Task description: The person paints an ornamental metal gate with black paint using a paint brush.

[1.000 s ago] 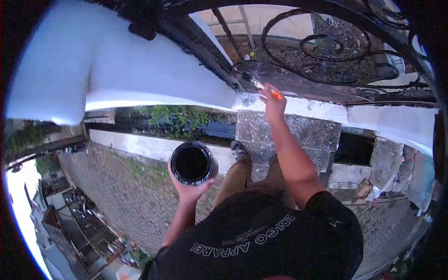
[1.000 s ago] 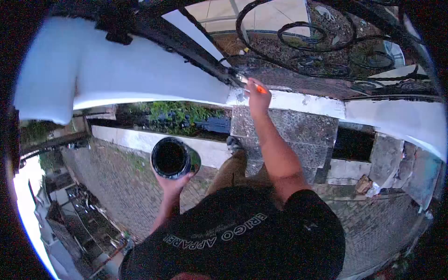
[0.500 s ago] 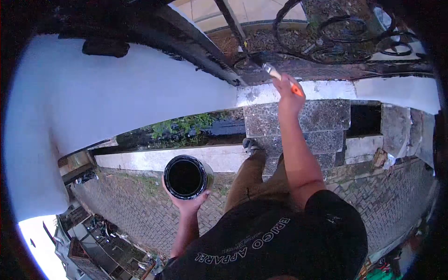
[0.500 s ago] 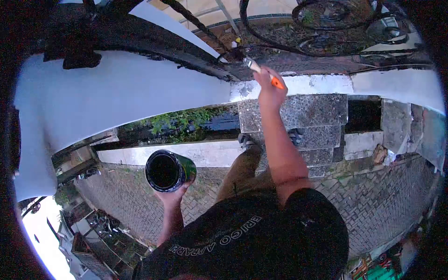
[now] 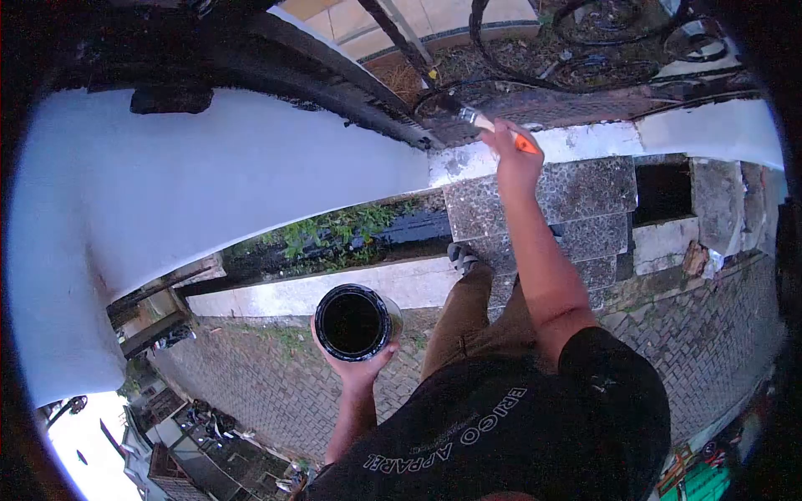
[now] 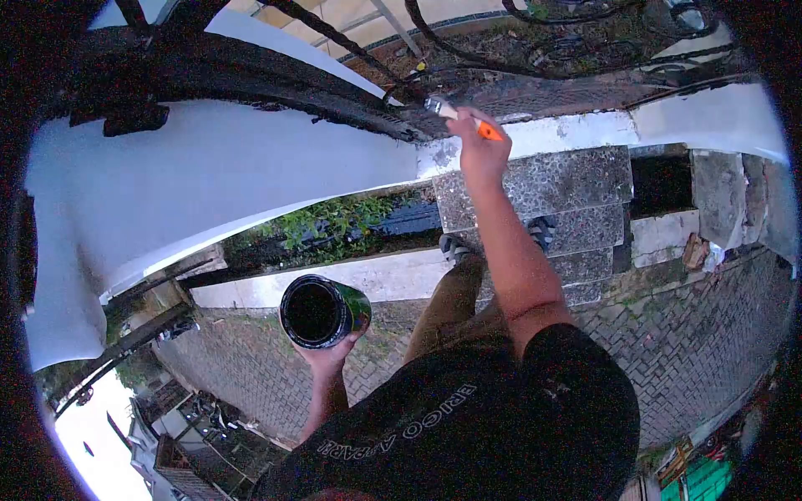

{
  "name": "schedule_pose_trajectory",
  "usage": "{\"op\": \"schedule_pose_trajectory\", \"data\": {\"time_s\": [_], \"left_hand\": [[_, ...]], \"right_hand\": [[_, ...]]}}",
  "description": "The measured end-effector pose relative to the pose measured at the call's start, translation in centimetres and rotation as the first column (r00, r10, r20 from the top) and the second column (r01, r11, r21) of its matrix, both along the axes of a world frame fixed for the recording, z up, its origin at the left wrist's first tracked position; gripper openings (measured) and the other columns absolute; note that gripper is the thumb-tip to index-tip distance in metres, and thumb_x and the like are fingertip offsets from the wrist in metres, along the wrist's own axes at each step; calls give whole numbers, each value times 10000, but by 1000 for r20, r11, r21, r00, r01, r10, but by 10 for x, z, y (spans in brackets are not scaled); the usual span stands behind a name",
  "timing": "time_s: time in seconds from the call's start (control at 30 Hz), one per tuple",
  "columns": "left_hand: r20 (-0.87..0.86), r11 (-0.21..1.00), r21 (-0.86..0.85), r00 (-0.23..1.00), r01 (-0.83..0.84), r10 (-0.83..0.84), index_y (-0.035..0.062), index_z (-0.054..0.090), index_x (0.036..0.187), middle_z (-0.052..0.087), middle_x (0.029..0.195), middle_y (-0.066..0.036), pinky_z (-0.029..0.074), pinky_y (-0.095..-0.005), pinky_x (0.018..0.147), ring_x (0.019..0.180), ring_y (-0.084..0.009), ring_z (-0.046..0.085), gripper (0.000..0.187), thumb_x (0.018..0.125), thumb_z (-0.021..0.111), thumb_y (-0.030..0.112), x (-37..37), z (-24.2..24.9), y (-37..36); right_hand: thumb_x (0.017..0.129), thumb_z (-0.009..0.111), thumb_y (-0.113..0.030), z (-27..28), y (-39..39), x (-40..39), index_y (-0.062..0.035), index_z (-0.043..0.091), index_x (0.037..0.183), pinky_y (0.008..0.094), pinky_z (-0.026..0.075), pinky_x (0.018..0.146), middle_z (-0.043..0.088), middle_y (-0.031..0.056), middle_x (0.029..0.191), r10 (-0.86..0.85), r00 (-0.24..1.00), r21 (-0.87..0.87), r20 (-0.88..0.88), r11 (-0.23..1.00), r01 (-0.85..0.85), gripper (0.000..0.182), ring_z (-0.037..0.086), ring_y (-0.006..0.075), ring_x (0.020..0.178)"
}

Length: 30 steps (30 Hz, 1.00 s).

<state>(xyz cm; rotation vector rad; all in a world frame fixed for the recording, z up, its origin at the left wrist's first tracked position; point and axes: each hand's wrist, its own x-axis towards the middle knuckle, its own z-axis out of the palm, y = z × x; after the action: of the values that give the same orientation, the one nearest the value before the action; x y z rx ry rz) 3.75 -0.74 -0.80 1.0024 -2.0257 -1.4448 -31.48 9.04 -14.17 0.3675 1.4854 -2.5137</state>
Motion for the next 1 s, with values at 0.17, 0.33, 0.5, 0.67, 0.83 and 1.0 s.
{"op": "schedule_pose_trajectory", "data": {"time_s": [0.17, 0.33, 0.5, 0.67, 0.83, 1.0], "left_hand": [[-15, 999, 11, 999, 35, -35, 23, 98, 1451, 369, 1388, -162, 356, -442, 1068, 1274, -284, 431, 1296, 523, 938, 363, -4, 5, 2], [66, 998, -65, 998, 23, -19, 21, 108, 1445, 359, 1395, -168, 352, -451, 1069, 1276, -288, 428, 1305, 513, 935, 410, 3, -6, 3], [74, 998, -49, 997, 28, -24, 26, 106, 1447, 360, 1395, -167, 351, -457, 1070, 1278, -291, 425, 1331, 492, 936, 440, 7, -14, -2], [79, 1000, 8, 996, 29, -29, 53, 90, 1458, 350, 1398, -158, 354, -461, 1072, 1286, -294, 417, 1337, 491, 943, 403, 3, -11, 3], [62, 999, 32, 997, 35, -37, 56, 71, 1461, 338, 1409, -160, 354, -462, 1073, 1291, -294, 413, 1335, 504, 942, 382, 0, -13, 0], [45, 998, 29, 997, 60, -61, 57, 69, 1461, 343, 1407, -162, 355, -462, 1073, 1287, -295, 420, 1332, 508, 941, 382, -3, -17, 1]], "right_hand": [[866, 665, -52, -17, 27, -34, 12, 662, 1027, 259, 529, 688, 701, 111, 933, -82, 937, 409, -338, 884, 225, 174, 664, 156, 798], [759, 693, -89, 9, -15, 6, -195, 673, 968, 380, 527, 586, 629, 35, 775, 546, 589, 773, -595, 589, 235, 235, 622, 248, 651], [755, 706, -65, -20, 5, -22, -175, 674, 917, 374, 536, 621, 653, 62, 812, 243, 666, 604, -706, 697, 386, 198, 645, 252, 707], [803, 657, -16, 2, -3, 1, -141, 710, 960, 334, 541, 693, 698, 70, 880, 516, 719, 847, -465, 496, 191, 208, 678, 209, 779], [814, 696, -96, -2, -11, -18, -84, 691, 874, 343, 547, 634, 660, 63, 757, -21, 781, 402, -624, 848, 344, 60, 652, 211, 669], [811, 657, -28, 21, -4, 2, -134, 706, 1055, 316, 531, 662, 701, 59, 892, 569, 622, 810, -538, 555, 192, 270, 650, 204, 716]]}}
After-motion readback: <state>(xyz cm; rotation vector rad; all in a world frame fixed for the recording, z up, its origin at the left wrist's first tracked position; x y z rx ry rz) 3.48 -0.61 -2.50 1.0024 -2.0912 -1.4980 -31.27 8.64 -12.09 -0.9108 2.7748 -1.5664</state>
